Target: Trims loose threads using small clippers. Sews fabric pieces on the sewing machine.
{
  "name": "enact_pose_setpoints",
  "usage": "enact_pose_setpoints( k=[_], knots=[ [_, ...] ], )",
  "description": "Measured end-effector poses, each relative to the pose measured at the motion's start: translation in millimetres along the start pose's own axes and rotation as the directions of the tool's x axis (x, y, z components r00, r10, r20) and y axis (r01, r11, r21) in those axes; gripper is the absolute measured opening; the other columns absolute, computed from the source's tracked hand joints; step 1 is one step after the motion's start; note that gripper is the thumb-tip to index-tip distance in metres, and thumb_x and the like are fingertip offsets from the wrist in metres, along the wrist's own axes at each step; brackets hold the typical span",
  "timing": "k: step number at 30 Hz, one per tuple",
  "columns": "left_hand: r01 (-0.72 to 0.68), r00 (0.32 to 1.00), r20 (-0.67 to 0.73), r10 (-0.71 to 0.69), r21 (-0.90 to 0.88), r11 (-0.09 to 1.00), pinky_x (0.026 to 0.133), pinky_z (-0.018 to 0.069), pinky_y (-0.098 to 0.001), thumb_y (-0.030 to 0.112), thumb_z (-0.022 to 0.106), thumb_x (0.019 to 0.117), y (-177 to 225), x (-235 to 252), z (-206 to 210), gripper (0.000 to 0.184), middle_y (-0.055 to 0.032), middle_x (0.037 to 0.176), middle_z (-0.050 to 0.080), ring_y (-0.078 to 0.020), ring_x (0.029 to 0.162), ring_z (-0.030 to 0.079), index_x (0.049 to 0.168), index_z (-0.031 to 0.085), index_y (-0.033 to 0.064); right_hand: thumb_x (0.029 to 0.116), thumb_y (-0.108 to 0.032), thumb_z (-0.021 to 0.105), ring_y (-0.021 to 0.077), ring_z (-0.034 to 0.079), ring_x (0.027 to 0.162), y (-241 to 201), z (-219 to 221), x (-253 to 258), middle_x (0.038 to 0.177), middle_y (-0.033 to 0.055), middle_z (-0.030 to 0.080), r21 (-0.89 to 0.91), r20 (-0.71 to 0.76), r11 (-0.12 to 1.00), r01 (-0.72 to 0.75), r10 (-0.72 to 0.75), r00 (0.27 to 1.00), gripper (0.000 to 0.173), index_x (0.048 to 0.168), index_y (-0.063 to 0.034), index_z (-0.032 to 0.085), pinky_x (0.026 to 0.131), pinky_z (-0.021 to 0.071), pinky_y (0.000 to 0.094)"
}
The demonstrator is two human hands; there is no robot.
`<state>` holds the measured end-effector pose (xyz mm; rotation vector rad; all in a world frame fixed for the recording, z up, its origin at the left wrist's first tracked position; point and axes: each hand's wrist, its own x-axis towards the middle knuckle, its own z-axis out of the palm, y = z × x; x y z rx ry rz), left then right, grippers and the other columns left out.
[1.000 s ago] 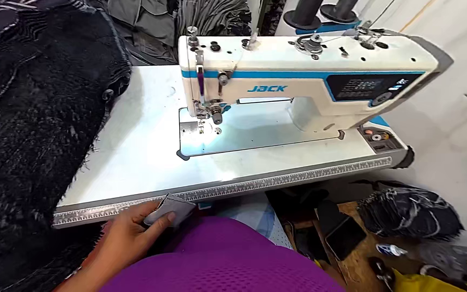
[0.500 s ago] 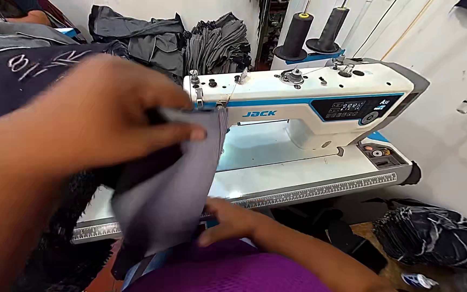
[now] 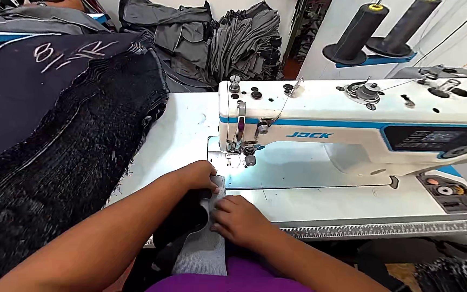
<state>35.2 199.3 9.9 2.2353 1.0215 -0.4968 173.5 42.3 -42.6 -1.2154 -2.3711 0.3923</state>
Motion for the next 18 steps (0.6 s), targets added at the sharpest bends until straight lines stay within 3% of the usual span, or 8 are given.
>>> enact_pose_setpoints(
  k=[2,5,8,10,12,14,16,18],
  knots=[
    [0.037,0.996,0.082,-0.041,0.054,0.998,0.085,0.0501,-0.0478,0.024,0.076,0.0950,7,3,-11,0.031,-0.0173,0.092,0.066,-0.0274,0.089,0.063,0.099,0.068,-0.0057,0.1037,-0.031,0.056,0.0372,0.052,0.139,0,11,11,0.137,0.0185,0.064,0.018,0.108,1.000,-0.015,0.013,0.994,0.036,0.116,-0.0022,0.073,0.114,0.0392,0.0583],
    [0.124,0.988,0.083,-0.128,0.052,0.991,0.087,0.0496,-0.0495,0.020,0.069,0.0998,12,-3,-15,0.026,-0.0190,0.098,0.066,-0.0297,0.094,0.063,0.107,0.068,-0.0052,0.1046,-0.039,0.052,0.0320,0.039,0.149,-1,11,10,0.151,0.0129,0.055,0.051,0.181,0.996,-0.075,0.065,0.981,0.043,0.127,-0.0065,0.070,0.122,0.0259,0.0591],
    [0.194,0.979,-0.064,-0.192,0.029,0.981,0.099,0.0475,-0.0574,0.019,0.054,0.1057,21,-12,5,0.028,-0.0211,0.116,0.068,-0.0363,0.113,0.064,0.119,0.067,-0.0016,0.1019,-0.043,0.056,0.0298,0.044,0.147,6,11,2,0.146,0.0113,0.060,0.097,0.090,0.989,-0.109,0.100,0.991,0.044,0.123,-0.0067,0.071,0.122,0.0286,0.0551],
    [0.171,0.973,-0.168,-0.158,0.066,0.983,0.104,0.0414,-0.0553,0.019,0.048,0.1081,28,-16,18,0.030,-0.0183,0.122,0.067,-0.0344,0.119,0.061,0.124,0.065,-0.0003,0.0976,-0.045,0.063,0.0304,0.049,0.143,9,12,0,0.141,0.0133,0.063,0.105,0.001,0.984,-0.144,0.144,0.990,0.046,0.116,-0.0036,0.073,0.120,0.0332,0.0523],
    [0.124,0.976,-0.188,-0.108,0.074,0.990,0.105,0.0397,-0.0553,0.021,0.052,0.1077,25,-17,20,0.031,-0.0163,0.126,0.066,-0.0331,0.122,0.060,0.129,0.064,0.0020,0.0972,-0.043,0.064,0.0322,0.052,0.140,13,9,0,0.138,0.0149,0.065,0.110,-0.017,0.983,-0.146,0.148,0.989,0.045,0.117,-0.0027,0.073,0.118,0.0364,0.0525],
    [0.118,0.985,-0.132,-0.111,0.045,0.992,0.107,0.0368,-0.0597,0.021,0.064,0.1008,16,-18,10,0.037,-0.0149,0.132,0.065,-0.0337,0.125,0.058,0.135,0.063,0.0058,0.0994,-0.039,0.062,0.0327,0.054,0.137,17,4,1,0.136,0.0130,0.066,0.110,0.011,0.983,-0.144,0.144,0.990,0.042,0.122,-0.0054,0.073,0.117,0.0373,0.0551],
    [0.159,0.984,-0.104,-0.148,0.111,0.981,0.108,0.0336,-0.0661,0.015,0.075,0.0913,6,-23,-6,0.045,-0.0154,0.132,0.065,-0.0376,0.127,0.056,0.134,0.063,0.0071,0.0994,-0.042,0.062,0.0311,0.049,0.142,18,-4,5,0.141,0.0114,0.063,0.101,0.097,0.974,-0.202,0.192,0.977,0.046,0.130,-0.0084,0.070,0.120,0.0312,0.0568],
    [0.211,0.961,-0.228,-0.159,0.223,0.952,0.112,0.0268,-0.0741,0.003,0.075,0.0867,-2,-32,-13,0.045,-0.0190,0.129,0.066,-0.0440,0.127,0.056,0.131,0.066,0.0047,0.0980,-0.052,0.060,0.0267,0.033,0.153,20,-12,12,0.158,0.0096,0.047,0.055,0.243,0.952,-0.301,0.280,0.929,0.064,0.146,-0.0108,0.057,0.125,0.0183,0.0563]
  ],
)
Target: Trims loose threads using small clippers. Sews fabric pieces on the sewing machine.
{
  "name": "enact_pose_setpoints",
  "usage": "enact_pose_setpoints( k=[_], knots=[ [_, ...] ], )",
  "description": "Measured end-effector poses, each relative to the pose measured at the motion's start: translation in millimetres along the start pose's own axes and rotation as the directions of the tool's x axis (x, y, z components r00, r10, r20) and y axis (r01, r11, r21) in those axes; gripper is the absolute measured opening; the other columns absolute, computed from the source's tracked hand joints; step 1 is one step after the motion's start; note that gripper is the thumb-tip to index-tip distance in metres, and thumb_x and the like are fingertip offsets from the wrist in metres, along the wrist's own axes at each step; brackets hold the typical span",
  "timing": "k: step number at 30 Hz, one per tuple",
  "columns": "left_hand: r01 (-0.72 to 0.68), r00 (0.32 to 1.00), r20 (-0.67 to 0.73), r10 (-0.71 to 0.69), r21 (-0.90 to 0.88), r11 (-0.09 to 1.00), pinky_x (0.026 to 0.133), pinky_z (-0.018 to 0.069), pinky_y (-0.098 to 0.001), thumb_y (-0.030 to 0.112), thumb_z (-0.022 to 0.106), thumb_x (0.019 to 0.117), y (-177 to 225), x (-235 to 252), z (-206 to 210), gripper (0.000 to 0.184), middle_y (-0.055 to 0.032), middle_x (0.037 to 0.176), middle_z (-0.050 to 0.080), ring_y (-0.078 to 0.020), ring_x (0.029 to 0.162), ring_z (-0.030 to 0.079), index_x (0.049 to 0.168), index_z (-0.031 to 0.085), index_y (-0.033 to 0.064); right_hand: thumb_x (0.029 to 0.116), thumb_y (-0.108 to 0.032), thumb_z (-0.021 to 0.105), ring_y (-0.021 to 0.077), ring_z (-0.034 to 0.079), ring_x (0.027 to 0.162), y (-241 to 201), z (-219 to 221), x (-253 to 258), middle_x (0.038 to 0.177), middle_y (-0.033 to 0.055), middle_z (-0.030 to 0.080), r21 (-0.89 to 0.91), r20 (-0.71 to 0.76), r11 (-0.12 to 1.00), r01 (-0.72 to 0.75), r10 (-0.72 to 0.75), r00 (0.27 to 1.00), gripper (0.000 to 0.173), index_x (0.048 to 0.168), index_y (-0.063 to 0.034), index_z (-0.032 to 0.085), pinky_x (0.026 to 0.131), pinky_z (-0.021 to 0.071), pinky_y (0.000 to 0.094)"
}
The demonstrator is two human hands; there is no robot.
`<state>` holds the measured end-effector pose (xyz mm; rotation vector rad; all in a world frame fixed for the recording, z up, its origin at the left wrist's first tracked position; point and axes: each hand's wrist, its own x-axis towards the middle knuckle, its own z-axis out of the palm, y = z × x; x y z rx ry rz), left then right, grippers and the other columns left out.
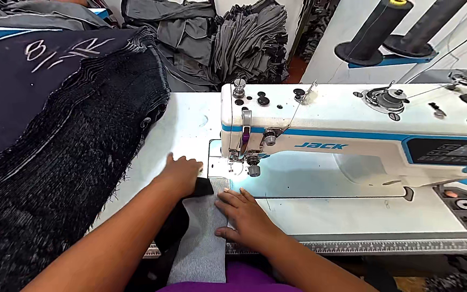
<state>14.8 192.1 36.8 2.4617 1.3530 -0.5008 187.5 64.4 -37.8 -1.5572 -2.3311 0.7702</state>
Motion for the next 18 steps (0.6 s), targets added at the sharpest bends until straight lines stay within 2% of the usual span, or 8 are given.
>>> enact_pose_setpoints(
  k=[2,4,7,8,10,12,15,18],
  knots=[
    [-0.027,0.981,-0.191,0.034,0.037,0.999,0.114,0.0317,-0.0692,-0.002,0.065,0.0913,9,-13,1,0.035,-0.0224,0.125,0.067,-0.0446,0.124,0.059,0.126,0.069,-0.0007,0.0940,-0.064,0.060,0.0222,0.017,0.158,1,-9,8,0.169,0.0073,0.028,-0.036,0.125,0.995,-0.096,0.100,0.987,0.085,0.159,-0.0130,0.039,0.127,0.0051,0.0555],
    [-0.155,0.969,-0.205,0.137,-0.076,0.985,0.112,0.0428,-0.0548,0.010,0.055,0.1025,37,-26,14,0.033,-0.0207,0.135,0.063,-0.0378,0.129,0.058,0.132,0.064,-0.0016,0.0930,-0.065,0.060,0.0216,0.014,0.159,-2,-15,14,0.170,0.0076,0.025,-0.063,0.187,0.987,-0.146,0.155,0.970,0.090,0.161,-0.0136,0.032,0.126,0.0000,0.0572],
    [-0.272,0.954,-0.193,0.230,-0.232,0.934,0.124,0.0248,-0.0523,0.037,0.034,0.1113,45,-20,67,0.056,-0.0158,0.161,0.042,-0.0320,0.152,0.035,0.154,0.044,0.0028,0.0938,-0.061,0.061,0.0227,0.016,0.159,1,-15,14,0.166,0.0085,0.034,-0.083,0.163,0.984,-0.160,0.172,0.972,0.083,0.157,-0.0114,0.041,0.125,-0.0014,0.0606],
    [-0.278,0.926,-0.314,0.208,-0.197,0.940,0.124,0.0233,-0.0571,0.040,0.034,0.1103,36,-9,85,0.057,-0.0152,0.159,0.045,-0.0327,0.152,0.036,0.153,0.048,0.0034,0.0926,-0.066,0.059,0.0219,0.016,0.159,5,-13,13,0.167,0.0081,0.033,-0.077,0.129,0.984,-0.159,0.168,0.977,0.086,0.156,-0.0115,0.043,0.125,-0.0004,0.0601],
    [-0.195,0.925,-0.356,0.132,-0.147,0.970,0.123,0.0157,-0.0645,0.042,0.036,0.1105,20,6,91,0.057,-0.0138,0.160,0.043,-0.0337,0.154,0.031,0.153,0.048,0.0062,0.0898,-0.075,0.055,0.0186,0.017,0.158,12,-8,10,0.168,0.0060,0.030,-0.079,0.057,0.983,-0.168,0.172,0.983,0.094,0.158,-0.0110,0.040,0.127,0.0021,0.0563],
    [-0.126,0.952,-0.295,0.081,-0.137,0.983,0.119,0.0205,-0.0668,0.040,0.046,0.1094,21,13,74,0.051,-0.0151,0.151,0.052,-0.0366,0.147,0.040,0.149,0.053,0.0083,0.0879,-0.075,0.057,0.0179,0.019,0.158,13,-6,10,0.167,0.0071,0.031,-0.059,0.013,0.981,-0.187,0.188,0.982,0.099,0.157,-0.0069,0.040,0.128,0.0040,0.0526],
    [-0.087,0.962,-0.269,0.043,-0.154,0.984,0.104,0.0391,-0.0582,0.037,0.055,0.1065,29,23,54,0.038,-0.0155,0.119,0.066,-0.0356,0.119,0.058,0.123,0.066,0.0044,0.0862,-0.072,0.064,0.0177,0.022,0.157,14,-12,14,0.166,0.0084,0.034,-0.038,0.006,0.979,-0.200,0.200,0.980,0.099,0.155,-0.0035,0.042,0.128,0.0056,0.0496],
    [-0.037,0.939,-0.341,-0.049,-0.239,0.970,0.098,0.0409,-0.0559,0.036,0.062,0.1035,31,33,54,0.035,-0.0137,0.107,0.068,-0.0335,0.110,0.061,0.107,0.070,0.0030,0.0872,-0.068,0.066,0.0201,0.026,0.156,20,-20,22,0.165,0.0103,0.035,-0.026,0.029,0.984,-0.178,0.179,0.983,0.097,0.155,-0.0028,0.042,0.127,0.0068,0.0530]
  ],
)
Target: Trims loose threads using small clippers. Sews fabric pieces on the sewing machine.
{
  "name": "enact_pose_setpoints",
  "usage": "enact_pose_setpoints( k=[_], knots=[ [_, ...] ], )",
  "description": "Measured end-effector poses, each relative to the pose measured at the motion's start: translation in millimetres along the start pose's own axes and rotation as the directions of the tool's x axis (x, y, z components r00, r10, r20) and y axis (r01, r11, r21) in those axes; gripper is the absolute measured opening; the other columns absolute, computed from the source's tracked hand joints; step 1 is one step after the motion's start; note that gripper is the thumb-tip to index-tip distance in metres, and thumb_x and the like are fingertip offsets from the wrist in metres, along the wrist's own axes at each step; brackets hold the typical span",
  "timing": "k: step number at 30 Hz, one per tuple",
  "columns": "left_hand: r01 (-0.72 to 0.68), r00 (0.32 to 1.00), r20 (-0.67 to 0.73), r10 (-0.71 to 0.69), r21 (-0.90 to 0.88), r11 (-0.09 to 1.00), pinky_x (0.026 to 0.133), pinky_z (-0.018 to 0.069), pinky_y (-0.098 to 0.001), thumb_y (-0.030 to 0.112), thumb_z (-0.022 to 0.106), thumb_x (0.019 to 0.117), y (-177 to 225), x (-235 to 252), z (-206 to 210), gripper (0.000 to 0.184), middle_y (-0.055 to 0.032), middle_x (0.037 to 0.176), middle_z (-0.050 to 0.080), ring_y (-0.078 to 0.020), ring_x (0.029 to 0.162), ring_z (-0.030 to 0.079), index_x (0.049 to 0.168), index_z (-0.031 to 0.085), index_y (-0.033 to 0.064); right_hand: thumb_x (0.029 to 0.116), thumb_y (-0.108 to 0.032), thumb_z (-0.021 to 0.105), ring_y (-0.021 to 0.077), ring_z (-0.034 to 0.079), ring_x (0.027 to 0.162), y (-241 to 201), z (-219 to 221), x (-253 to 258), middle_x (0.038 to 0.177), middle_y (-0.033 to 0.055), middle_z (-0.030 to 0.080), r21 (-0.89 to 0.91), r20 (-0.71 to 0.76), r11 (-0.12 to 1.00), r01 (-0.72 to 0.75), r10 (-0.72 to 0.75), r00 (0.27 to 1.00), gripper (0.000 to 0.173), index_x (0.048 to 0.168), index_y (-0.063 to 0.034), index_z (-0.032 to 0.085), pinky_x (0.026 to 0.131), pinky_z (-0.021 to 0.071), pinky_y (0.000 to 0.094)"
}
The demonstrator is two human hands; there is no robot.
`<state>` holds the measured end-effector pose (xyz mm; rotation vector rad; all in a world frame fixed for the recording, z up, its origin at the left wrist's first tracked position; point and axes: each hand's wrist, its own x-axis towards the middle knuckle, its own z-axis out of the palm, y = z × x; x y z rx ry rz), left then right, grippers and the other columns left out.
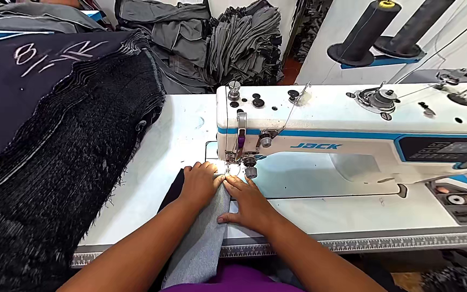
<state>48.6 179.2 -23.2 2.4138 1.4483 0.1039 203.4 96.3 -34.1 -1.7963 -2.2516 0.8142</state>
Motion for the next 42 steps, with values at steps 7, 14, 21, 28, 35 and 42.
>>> enact_pose_setpoints(
  k=[7,14,21,28,35,42],
  knots=[
    [-0.044,0.985,-0.171,0.022,-0.124,0.991,0.099,0.0389,-0.0608,0.026,0.068,0.1006,-12,14,7,0.025,-0.0154,0.109,0.072,-0.0365,0.112,0.062,0.109,0.071,0.0025,0.0903,-0.062,0.065,0.0265,0.046,0.145,4,11,2,0.150,0.0141,0.055,0.022,-0.215,0.997,0.080,-0.073,0.974,0.077,0.137,-0.0004,0.063,0.124,0.0255,0.0493],
    [-0.065,0.989,-0.138,0.059,-0.038,0.997,0.094,0.0404,-0.0574,0.034,0.066,0.1011,-13,22,4,0.030,-0.0132,0.103,0.072,-0.0338,0.105,0.064,0.106,0.073,0.0052,0.0942,-0.062,0.058,0.0313,0.058,0.134,4,20,3,0.138,0.0173,0.065,-0.103,-0.338,0.985,0.135,-0.162,0.927,0.073,0.127,0.0030,0.069,0.116,0.0411,0.0476],
    [-0.045,0.998,-0.045,0.045,0.008,0.999,0.101,0.0364,-0.0543,0.038,0.058,0.1048,-9,22,-1,0.036,-0.0118,0.110,0.070,-0.0310,0.112,0.061,0.113,0.073,0.0060,0.0944,-0.065,0.054,0.0322,0.063,0.128,3,25,1,0.134,0.0178,0.067,-0.187,-0.384,0.971,0.151,-0.214,0.898,0.076,0.123,0.0037,0.070,0.111,0.0459,0.0471],
    [-0.052,0.998,-0.045,0.053,0.026,0.998,0.101,0.0369,-0.0544,0.037,0.058,0.1052,-9,22,-2,0.035,-0.0108,0.111,0.071,-0.0304,0.113,0.061,0.112,0.074,0.0064,0.0946,-0.063,0.055,0.0321,0.062,0.130,3,23,0,0.135,0.0178,0.067,-0.179,-0.370,0.972,0.152,-0.209,0.905,0.075,0.125,0.0038,0.069,0.112,0.0448,0.0465],
    [-0.069,0.995,-0.073,0.069,-0.006,0.998,0.102,0.0370,-0.0581,0.034,0.059,0.1045,-12,25,0,0.035,-0.0138,0.113,0.070,-0.0333,0.114,0.062,0.114,0.073,0.0036,0.0964,-0.060,0.055,0.0319,0.062,0.130,3,24,0,0.135,0.0180,0.067,-0.162,-0.373,0.974,0.161,-0.211,0.903,0.072,0.125,0.0037,0.069,0.113,0.0445,0.0465],
    [-0.064,0.994,-0.085,0.066,0.020,0.998,0.100,0.0376,-0.0563,0.033,0.061,0.1038,-10,24,-2,0.034,-0.0140,0.110,0.071,-0.0328,0.111,0.063,0.111,0.074,0.0024,0.1000,-0.048,0.055,0.0324,0.066,0.124,3,38,-8,0.126,0.0169,0.071,-0.240,-0.441,0.924,0.298,-0.377,0.814,0.056,0.117,0.0024,0.073,0.108,0.0494,0.0452]
  ],
)
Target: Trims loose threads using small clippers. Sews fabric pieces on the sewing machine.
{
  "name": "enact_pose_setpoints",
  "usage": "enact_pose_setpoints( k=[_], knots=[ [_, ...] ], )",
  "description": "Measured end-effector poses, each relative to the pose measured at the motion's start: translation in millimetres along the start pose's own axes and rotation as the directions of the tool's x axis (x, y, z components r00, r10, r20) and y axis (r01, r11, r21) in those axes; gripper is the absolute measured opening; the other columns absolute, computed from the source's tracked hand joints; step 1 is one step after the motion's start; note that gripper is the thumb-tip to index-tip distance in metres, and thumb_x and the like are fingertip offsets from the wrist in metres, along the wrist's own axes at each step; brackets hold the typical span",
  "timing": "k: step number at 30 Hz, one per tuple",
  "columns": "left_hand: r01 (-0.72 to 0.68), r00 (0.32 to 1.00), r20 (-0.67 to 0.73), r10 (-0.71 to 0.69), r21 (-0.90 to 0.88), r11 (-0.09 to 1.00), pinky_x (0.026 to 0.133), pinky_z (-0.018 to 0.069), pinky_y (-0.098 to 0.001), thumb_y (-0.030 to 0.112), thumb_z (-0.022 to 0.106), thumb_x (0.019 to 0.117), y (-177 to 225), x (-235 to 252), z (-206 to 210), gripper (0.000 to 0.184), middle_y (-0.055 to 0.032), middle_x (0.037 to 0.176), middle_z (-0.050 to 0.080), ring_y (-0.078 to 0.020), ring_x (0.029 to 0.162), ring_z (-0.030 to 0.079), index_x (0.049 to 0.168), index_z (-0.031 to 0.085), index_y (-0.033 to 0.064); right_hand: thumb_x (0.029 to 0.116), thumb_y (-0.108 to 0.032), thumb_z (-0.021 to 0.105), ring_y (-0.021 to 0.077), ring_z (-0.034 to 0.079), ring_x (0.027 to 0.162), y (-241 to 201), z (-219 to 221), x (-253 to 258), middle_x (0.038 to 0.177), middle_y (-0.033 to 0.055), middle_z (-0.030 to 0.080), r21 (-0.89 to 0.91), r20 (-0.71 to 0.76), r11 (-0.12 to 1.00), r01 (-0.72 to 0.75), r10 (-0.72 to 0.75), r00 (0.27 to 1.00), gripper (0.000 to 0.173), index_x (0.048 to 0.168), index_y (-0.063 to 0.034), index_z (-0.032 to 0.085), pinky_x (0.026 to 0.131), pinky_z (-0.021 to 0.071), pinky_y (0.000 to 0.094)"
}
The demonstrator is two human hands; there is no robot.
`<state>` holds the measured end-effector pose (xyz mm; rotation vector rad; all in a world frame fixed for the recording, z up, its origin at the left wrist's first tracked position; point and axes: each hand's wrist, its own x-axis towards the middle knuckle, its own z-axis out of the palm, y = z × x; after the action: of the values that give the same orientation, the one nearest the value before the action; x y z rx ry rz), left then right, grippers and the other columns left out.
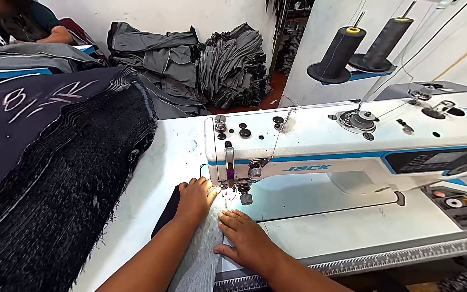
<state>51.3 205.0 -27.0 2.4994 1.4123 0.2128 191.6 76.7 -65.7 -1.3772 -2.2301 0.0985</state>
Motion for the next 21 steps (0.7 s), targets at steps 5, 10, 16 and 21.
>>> enact_pose_setpoints(
  k=[5,10,16,21],
  knots=[
    [-0.009,0.999,-0.043,0.010,0.022,1.000,0.099,0.0387,-0.0575,0.027,0.064,0.1016,-1,6,1,0.030,-0.0164,0.111,0.071,-0.0355,0.110,0.064,0.108,0.073,-0.0013,0.1017,-0.043,0.055,0.0330,0.064,0.127,-1,-4,4,0.129,0.0180,0.070,0.037,0.040,0.998,-0.048,0.046,0.998,0.053,0.119,0.0032,0.072,0.110,0.0468,0.0454],
    [-0.028,0.992,-0.120,0.030,0.019,0.999,0.098,0.0402,-0.0600,0.023,0.068,0.0987,-3,14,4,0.027,-0.0182,0.111,0.071,-0.0376,0.109,0.065,0.109,0.073,-0.0024,0.1031,-0.039,0.054,0.0325,0.061,0.131,0,-7,9,0.133,0.0184,0.068,0.062,0.083,0.992,-0.107,0.102,0.991,0.049,0.122,0.0036,0.071,0.113,0.0440,0.0441],
    [-0.023,0.981,-0.192,0.029,0.033,0.999,0.099,0.0409,-0.0617,0.018,0.065,0.0977,-5,24,7,0.027,-0.0172,0.119,0.072,-0.0387,0.113,0.065,0.114,0.074,-0.0005,0.1031,-0.029,0.055,0.0328,0.063,0.128,1,-3,13,0.130,0.0177,0.070,0.058,0.047,0.991,-0.121,0.118,0.992,0.041,0.119,0.0039,0.072,0.111,0.0463,0.0453],
    [0.038,0.985,-0.167,-0.028,0.052,0.998,0.101,0.0397,-0.0606,0.017,0.062,0.0986,-3,33,3,0.027,-0.0174,0.117,0.072,-0.0382,0.114,0.064,0.114,0.073,-0.0014,0.1011,-0.024,0.057,0.0318,0.066,0.124,1,0,17,0.126,0.0154,0.072,0.036,0.004,0.986,-0.165,0.165,0.986,0.034,0.115,0.0021,0.074,0.107,0.0490,0.0484]
  ],
)
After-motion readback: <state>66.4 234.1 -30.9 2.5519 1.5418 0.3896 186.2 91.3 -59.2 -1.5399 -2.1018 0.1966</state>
